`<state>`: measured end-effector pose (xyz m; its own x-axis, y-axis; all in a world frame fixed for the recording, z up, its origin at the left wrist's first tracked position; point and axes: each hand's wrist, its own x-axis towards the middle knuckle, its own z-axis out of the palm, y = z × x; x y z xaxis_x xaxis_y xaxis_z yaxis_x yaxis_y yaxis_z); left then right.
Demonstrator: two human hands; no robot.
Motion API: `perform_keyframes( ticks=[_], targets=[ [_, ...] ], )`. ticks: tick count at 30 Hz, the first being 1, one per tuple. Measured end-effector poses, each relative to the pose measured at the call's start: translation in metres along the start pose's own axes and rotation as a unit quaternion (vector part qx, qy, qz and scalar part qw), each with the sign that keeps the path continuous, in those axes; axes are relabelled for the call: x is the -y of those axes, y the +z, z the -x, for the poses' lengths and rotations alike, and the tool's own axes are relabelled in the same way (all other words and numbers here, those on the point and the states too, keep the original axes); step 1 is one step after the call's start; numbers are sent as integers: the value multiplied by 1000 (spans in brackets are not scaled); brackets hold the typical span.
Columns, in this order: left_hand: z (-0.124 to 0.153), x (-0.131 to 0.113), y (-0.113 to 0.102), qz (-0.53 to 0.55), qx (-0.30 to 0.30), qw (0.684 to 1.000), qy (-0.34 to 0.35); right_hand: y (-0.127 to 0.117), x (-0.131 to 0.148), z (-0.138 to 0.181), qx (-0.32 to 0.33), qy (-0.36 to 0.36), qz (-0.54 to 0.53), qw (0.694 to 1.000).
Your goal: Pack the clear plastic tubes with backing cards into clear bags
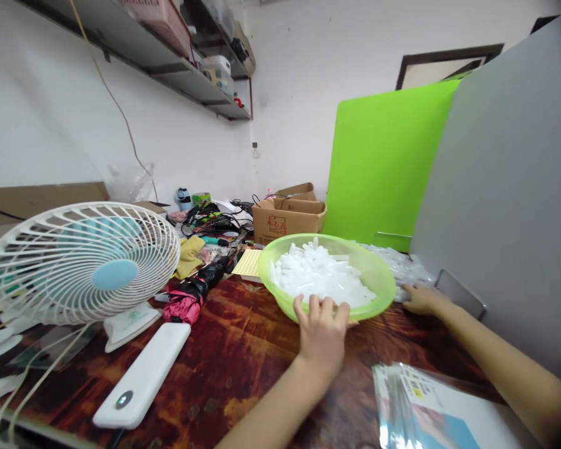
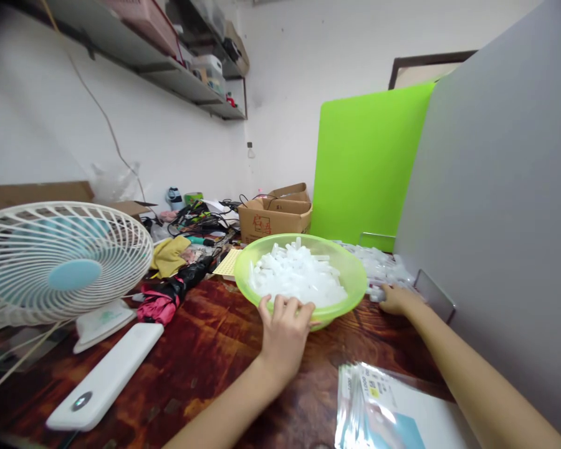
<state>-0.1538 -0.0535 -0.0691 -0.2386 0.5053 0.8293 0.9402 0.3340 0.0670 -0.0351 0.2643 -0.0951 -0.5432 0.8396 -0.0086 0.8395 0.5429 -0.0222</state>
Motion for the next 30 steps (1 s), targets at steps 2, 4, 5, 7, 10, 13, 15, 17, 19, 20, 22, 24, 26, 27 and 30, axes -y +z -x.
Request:
perform_keyframes(
  ticks=[2, 4, 5, 7, 10, 13, 15, 17, 19, 20, 22, 24, 26, 27, 30],
  targets=[
    [-4, 14, 3, -21, 17, 1000, 13, -5, 3, 2, 38, -9, 24, 999],
    [-4, 28, 3, -43, 31, 998, 28, -10, 8, 7, 47, -16, 41, 998],
    [-4, 34, 2, -54, 37, 997, 33, -12, 10, 10, 47, -19, 47, 998],
    [-3, 47, -1, -75, 48, 995, 37, -16, 13, 18, 43, -23, 55, 997],
    [-2, 69, -10, -93, 69, 992, 42, -22, 16, 28, 35, -21, 61, 997],
    [-3, 93, -21, -102, 82, 990, 45, -28, 16, 36, 27, -14, 65, 997],
    [-3, 101, -30, -111, 79, 990, 30, -31, 14, 39, 24, -13, 65, 997],
    [-1, 93, -41, -120, 69, 990, 20, -33, 12, 41, 23, -16, 64, 998],
    [5, 66, -51, -93, 64, 992, 48, -34, 10, 42, 22, -19, 62, 998],
    [9, 45, -55, -39, 65, 993, 86, -34, 9, 42, 21, -22, 60, 998],
    [20, -5, -55, 97, 115, 968, 202, -34, 7, 43, 19, -29, 57, 998],
    [31, -54, -46, 214, 77, 942, 246, -34, 4, 45, 17, -43, 52, 998],
    [41, -90, -31, 206, 68, 936, 278, -33, 2, 49, 19, -58, 45, 997],
    [45, -101, -24, 186, 50, 937, 291, -33, 1, 52, 20, -65, 39, 997],
    [54, -109, -14, 131, 4, 938, 320, -31, -1, 63, 15, -84, 8, 996]
  ],
)
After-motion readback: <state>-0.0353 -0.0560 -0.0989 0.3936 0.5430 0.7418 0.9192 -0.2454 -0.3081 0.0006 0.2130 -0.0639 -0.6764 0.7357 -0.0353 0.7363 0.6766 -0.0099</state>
